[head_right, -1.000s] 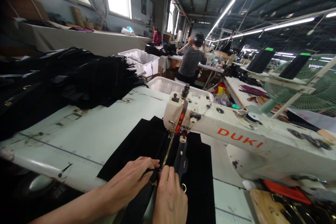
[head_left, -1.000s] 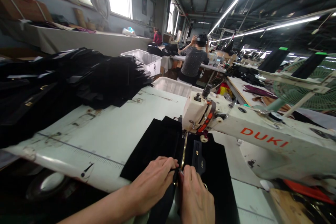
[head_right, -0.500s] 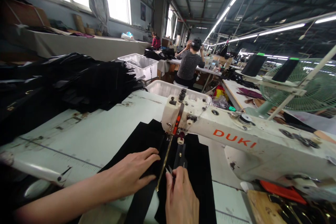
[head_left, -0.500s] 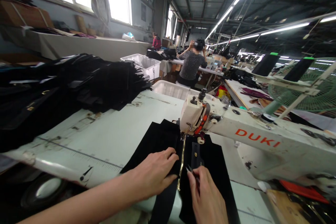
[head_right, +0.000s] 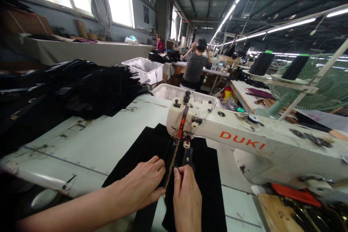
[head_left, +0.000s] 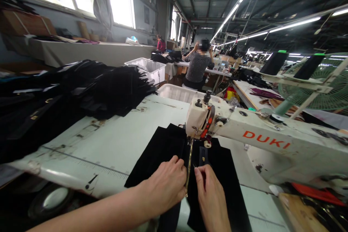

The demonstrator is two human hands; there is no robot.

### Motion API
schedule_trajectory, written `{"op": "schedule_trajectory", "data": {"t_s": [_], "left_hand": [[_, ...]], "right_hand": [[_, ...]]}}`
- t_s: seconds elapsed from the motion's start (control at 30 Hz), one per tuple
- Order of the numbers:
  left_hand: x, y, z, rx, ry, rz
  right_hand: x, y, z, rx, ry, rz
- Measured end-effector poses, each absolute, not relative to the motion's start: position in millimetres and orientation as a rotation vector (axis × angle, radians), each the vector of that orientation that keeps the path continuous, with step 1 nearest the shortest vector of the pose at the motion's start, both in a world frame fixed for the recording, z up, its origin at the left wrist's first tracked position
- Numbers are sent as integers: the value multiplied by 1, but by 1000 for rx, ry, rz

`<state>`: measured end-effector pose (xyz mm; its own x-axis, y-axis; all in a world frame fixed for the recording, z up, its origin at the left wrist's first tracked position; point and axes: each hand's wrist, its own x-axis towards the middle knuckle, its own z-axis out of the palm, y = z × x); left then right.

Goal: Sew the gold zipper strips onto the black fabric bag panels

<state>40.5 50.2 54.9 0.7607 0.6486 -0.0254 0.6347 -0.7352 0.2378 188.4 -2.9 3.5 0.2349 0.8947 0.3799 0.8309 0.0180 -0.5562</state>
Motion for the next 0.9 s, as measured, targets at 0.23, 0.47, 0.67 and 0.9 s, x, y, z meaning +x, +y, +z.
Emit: {"op": "schedule_trajectory", "data": {"t_s": [0.23, 0.47, 0.67, 0.9], "left_hand": [[45, 62, 47, 2734, 1056, 128], [41, 79, 38, 2551, 1064, 284], [39, 80, 36, 2435, 1092, 389], [42, 76, 38, 2394, 1111, 428]], "right_hand": [[186, -11, 7, -1806, -1861, -233], [180, -10, 1, -1864, -1935, -424], [173, -6, 6, -1876, -1955, -503], [172, -5, 8, -1870, -1978, -510]]}}
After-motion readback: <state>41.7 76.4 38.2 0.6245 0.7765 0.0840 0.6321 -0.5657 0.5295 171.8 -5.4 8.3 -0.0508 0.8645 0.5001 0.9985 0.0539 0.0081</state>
